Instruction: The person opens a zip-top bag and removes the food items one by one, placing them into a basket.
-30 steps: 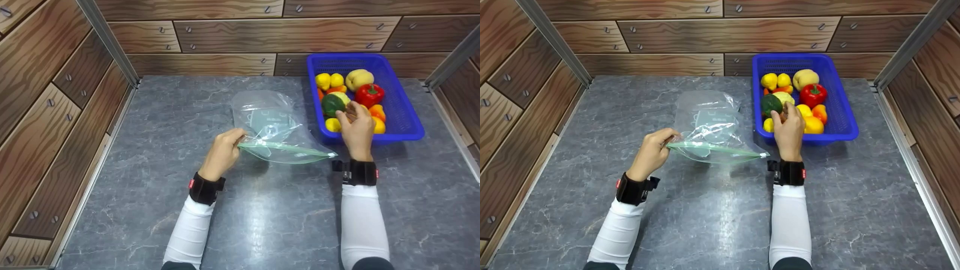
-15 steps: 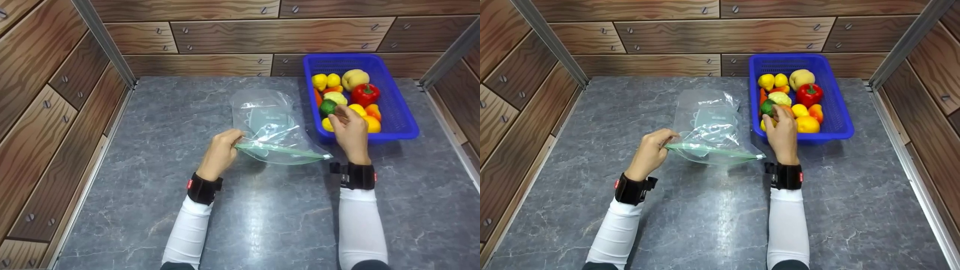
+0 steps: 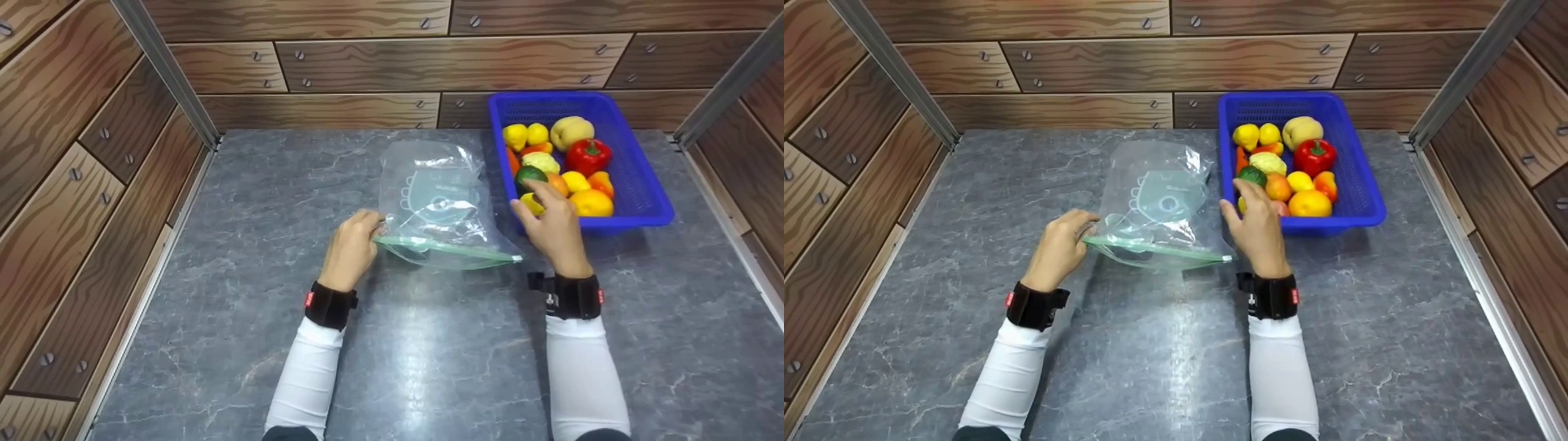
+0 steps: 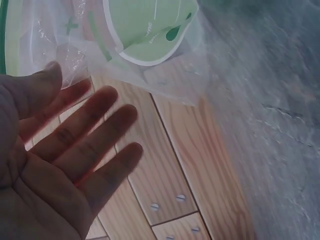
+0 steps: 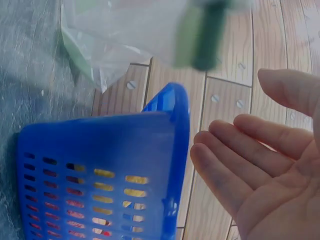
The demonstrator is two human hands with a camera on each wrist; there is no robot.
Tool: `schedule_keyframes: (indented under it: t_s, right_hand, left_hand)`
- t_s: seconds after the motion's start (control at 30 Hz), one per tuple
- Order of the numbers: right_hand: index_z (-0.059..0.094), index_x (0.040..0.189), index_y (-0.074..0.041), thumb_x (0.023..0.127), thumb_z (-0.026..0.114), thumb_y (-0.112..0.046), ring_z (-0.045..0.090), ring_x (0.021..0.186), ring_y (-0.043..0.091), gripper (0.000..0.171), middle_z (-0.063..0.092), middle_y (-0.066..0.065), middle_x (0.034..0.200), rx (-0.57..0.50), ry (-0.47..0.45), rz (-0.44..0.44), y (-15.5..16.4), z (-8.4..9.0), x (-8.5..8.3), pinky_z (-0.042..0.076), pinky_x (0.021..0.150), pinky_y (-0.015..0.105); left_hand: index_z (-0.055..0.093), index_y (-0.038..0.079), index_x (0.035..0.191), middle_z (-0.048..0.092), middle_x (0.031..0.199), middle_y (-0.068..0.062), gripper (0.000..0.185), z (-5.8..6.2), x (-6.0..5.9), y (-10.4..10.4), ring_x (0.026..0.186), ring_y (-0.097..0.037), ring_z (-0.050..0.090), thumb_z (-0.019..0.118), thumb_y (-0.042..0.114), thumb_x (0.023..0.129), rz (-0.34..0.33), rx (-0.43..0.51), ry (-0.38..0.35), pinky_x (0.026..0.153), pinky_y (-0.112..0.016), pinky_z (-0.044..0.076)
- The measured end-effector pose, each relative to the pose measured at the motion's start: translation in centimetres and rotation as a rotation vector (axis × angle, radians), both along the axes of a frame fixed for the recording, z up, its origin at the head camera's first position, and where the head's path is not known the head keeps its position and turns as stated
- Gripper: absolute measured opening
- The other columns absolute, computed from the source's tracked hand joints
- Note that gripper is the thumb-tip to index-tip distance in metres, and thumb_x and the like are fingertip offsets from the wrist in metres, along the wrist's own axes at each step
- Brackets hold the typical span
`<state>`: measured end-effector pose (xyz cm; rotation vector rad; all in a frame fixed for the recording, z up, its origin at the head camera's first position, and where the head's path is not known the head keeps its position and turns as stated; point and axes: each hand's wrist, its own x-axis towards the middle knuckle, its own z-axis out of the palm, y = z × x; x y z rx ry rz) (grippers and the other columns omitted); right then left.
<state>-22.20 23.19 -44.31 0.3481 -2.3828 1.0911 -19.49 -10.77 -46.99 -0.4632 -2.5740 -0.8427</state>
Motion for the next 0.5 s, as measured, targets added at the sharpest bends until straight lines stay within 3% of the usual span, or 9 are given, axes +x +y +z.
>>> schedule_keyframes:
  t_s: [0.1, 0.3, 0.4, 0.5]
  right_hand:
    - [0.064, 0.129, 0.010, 0.090, 0.078, -0.003, 0.064, 0.113, 0.049, 0.044, 0.065, 0.029, 0.131, 0.051, 0.004, 0.022, -0.4, -0.1, 0.2, 0.050, 0.102, 0.059]
    - [0.058, 0.137, 0.010, 0.096, 0.072, -0.008, 0.053, 0.133, 0.046, 0.047, 0.057, 0.029, 0.142, 0.177, -0.091, 0.087, -1.3, 0.1, 0.8, 0.034, 0.118, 0.058]
    - [0.054, 0.142, 0.010, 0.100, 0.069, -0.012, 0.047, 0.140, 0.044, 0.050, 0.052, 0.028, 0.148, 0.237, -0.145, 0.127, -1.6, 0.6, 1.1, 0.031, 0.120, 0.057]
    - [0.050, 0.146, 0.009, 0.103, 0.066, -0.018, 0.042, 0.144, 0.043, 0.053, 0.048, 0.027, 0.153, 0.276, -0.168, 0.140, -2.0, 1.3, 1.6, 0.029, 0.121, 0.058]
  left_hand:
    - [0.075, 0.004, 0.113, 0.074, 0.109, -0.010, 0.021, -0.3, -0.4, -0.3, 0.099, -0.031, 0.072, 0.073, 0.002, 0.092, 0.019, -0.022, -0.028, 0.087, -0.043, 0.061]
    - [0.073, 0.003, 0.116, 0.072, 0.116, -0.013, 0.029, 0.1, -0.7, -2.0, 0.103, -0.034, 0.071, 0.071, -0.006, 0.089, 0.056, -0.085, -0.105, 0.090, -0.044, 0.059]
    - [0.073, 0.001, 0.116, 0.070, 0.116, -0.015, 0.023, 0.9, -0.4, -2.7, 0.103, -0.036, 0.069, 0.070, 0.000, 0.093, 0.095, -0.107, -0.091, 0.092, -0.047, 0.058]
    - [0.070, -0.001, 0.120, 0.069, 0.119, -0.018, 0.023, 2.1, 0.1, -3.0, 0.106, -0.038, 0.067, 0.068, 0.008, 0.099, 0.114, -0.083, -0.025, 0.096, -0.049, 0.055]
